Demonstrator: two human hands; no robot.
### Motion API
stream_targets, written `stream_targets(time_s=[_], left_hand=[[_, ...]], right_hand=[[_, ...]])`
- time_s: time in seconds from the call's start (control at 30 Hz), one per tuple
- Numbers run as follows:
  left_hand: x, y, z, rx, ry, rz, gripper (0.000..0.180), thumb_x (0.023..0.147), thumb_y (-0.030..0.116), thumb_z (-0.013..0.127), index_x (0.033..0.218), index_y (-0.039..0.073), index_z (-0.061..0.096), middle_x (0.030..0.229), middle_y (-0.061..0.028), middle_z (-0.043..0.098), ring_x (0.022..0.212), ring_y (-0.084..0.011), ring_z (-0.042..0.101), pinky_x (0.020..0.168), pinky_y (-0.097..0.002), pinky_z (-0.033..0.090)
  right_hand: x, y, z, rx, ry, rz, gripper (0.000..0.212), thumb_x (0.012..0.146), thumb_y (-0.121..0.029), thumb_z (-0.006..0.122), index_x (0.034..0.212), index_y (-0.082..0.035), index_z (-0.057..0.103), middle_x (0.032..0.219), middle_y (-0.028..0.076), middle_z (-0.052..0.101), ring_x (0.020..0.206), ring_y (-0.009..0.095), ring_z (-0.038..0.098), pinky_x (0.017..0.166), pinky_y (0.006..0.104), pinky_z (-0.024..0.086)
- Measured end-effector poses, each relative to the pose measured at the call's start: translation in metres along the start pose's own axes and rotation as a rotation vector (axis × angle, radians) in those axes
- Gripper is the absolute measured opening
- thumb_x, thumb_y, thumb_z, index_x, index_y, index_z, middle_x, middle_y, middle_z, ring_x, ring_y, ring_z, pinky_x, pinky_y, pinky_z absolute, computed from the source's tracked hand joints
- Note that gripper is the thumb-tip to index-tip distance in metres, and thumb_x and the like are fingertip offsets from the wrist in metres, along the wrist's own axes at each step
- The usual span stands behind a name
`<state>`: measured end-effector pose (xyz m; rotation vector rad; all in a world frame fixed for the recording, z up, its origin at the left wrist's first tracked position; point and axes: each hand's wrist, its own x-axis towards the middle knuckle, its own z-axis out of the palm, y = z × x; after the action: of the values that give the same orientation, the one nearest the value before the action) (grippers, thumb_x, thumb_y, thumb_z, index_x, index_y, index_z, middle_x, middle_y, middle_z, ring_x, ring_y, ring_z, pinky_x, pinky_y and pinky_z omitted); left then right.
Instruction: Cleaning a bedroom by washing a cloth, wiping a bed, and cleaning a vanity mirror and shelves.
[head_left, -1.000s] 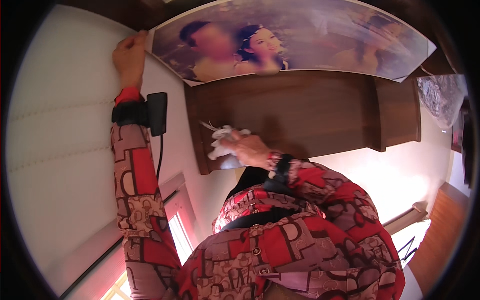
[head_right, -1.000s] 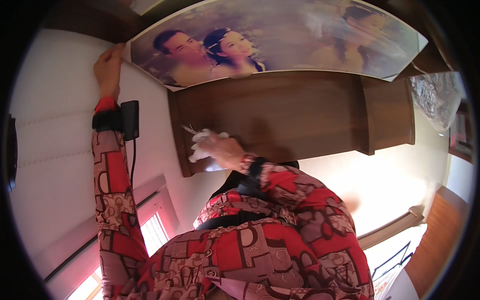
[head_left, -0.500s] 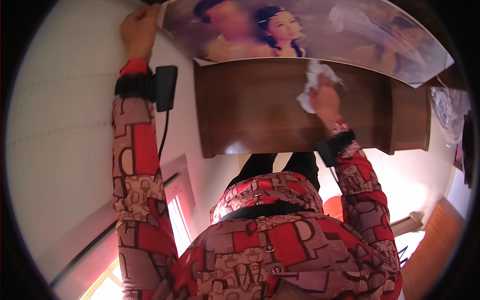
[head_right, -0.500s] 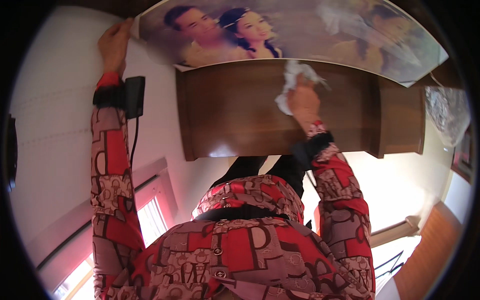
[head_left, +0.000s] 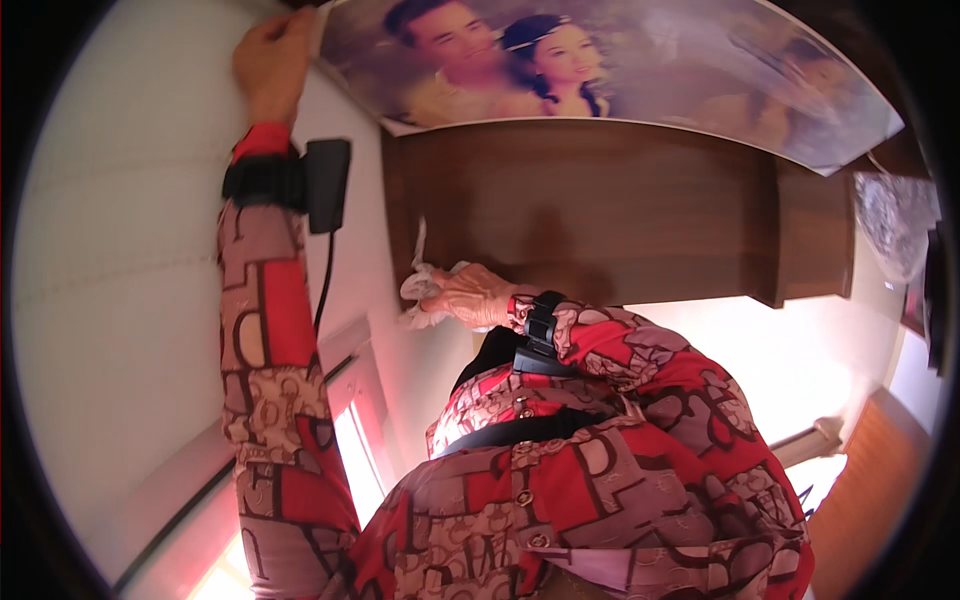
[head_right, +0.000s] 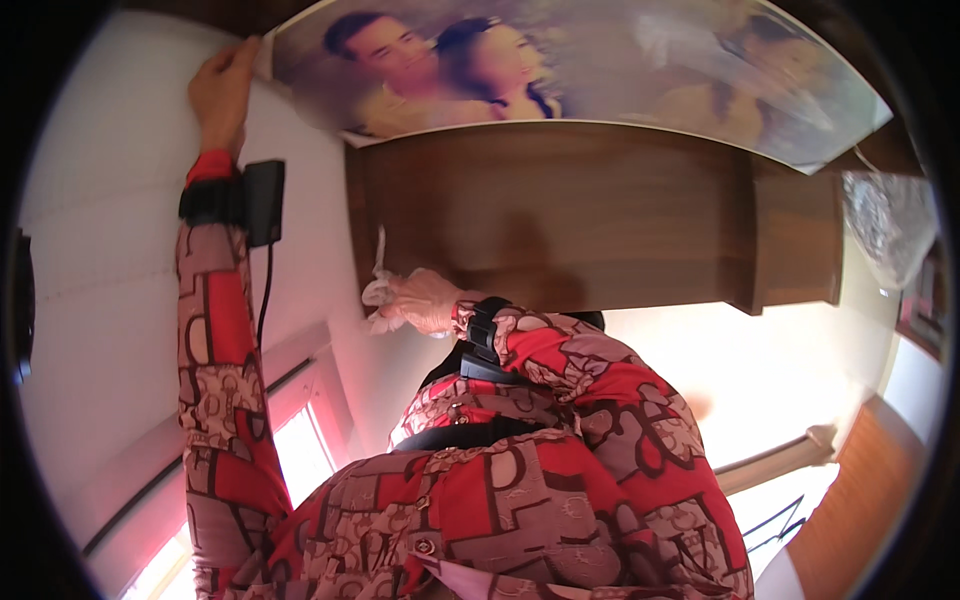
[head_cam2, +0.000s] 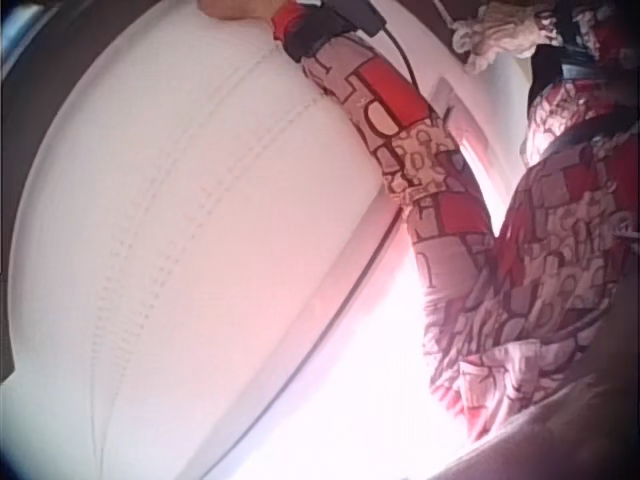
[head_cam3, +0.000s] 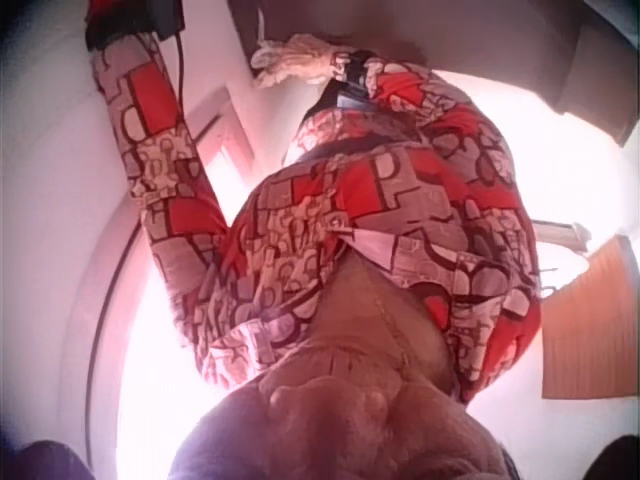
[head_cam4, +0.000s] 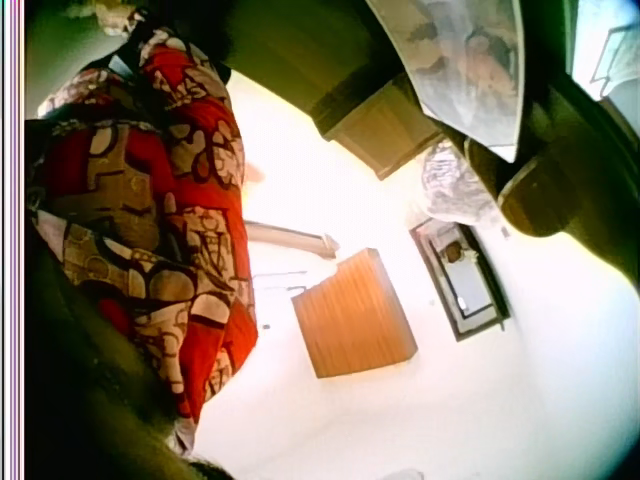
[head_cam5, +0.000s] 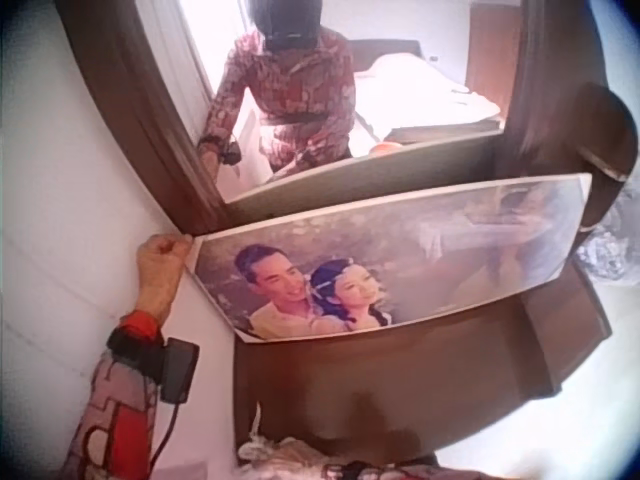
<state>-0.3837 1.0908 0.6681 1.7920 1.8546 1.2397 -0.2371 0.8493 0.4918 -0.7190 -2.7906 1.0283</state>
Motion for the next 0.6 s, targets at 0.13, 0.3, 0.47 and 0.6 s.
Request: stream_targets(time_s=[0.13, 0.3, 0.47, 0.6], left_hand=[[0.007, -0.022, -0.039, 0.109, 0.093, 0.006, 0.040, 0.075, 0.033, 0.067, 0.095, -0.002, 0.065, 0.084, -0.0084, 0.064, 0.075, -0.0148, 0.056, 0.070, -0.0265, 0.044], [0.010, -0.029, -0.027, 0.033, 0.044, -0.013, 0.038, 0.077, 0.030, 0.066, 0.098, -0.001, 0.064, 0.093, -0.0120, 0.065, 0.084, -0.0177, 0.058, 0.078, -0.0280, 0.044], [0.003, -0.008, -0.012, 0.138, 0.002, 0.018, 0.035, 0.081, 0.029, 0.062, 0.099, -0.002, 0.064, 0.096, -0.0116, 0.064, 0.088, -0.0174, 0.057, 0.081, -0.0274, 0.043], [0.016, -0.024, -0.047, 0.200, -0.009, 0.040, 0.035, 0.082, 0.028, 0.061, 0.099, -0.002, 0.063, 0.097, -0.0112, 0.064, 0.089, -0.0179, 0.057, 0.082, -0.0277, 0.042]], right_hand=[[-0.042, 0.023, -0.034, 0.026, 0.292, 0.393, 0.046, 0.073, -0.018, 0.056, 0.116, -0.033, 0.053, 0.100, 0.013, 0.052, 0.076, 0.031, 0.060, 0.063, 0.0411, 0.050], [-0.224, 0.096, -0.071, -0.200, 0.511, 1.125, 0.054, 0.075, -0.024, 0.057, 0.127, -0.028, 0.043, 0.105, 0.016, 0.051, 0.080, 0.034, 0.060, 0.067, 0.0429, 0.050], [-0.371, 0.098, -0.062, -0.325, 0.686, 1.373, 0.050, 0.076, -0.015, 0.055, 0.124, -0.015, 0.039, 0.095, 0.021, 0.053, 0.076, 0.039, 0.058, 0.064, 0.0476, 0.048], [-0.312, 0.079, -0.018, -0.257, 0.751, 1.425, 0.052, 0.078, -0.016, 0.050, 0.128, -0.021, 0.038, 0.091, 0.021, 0.049, 0.068, 0.040, 0.058, 0.056, 0.0492, 0.048]])
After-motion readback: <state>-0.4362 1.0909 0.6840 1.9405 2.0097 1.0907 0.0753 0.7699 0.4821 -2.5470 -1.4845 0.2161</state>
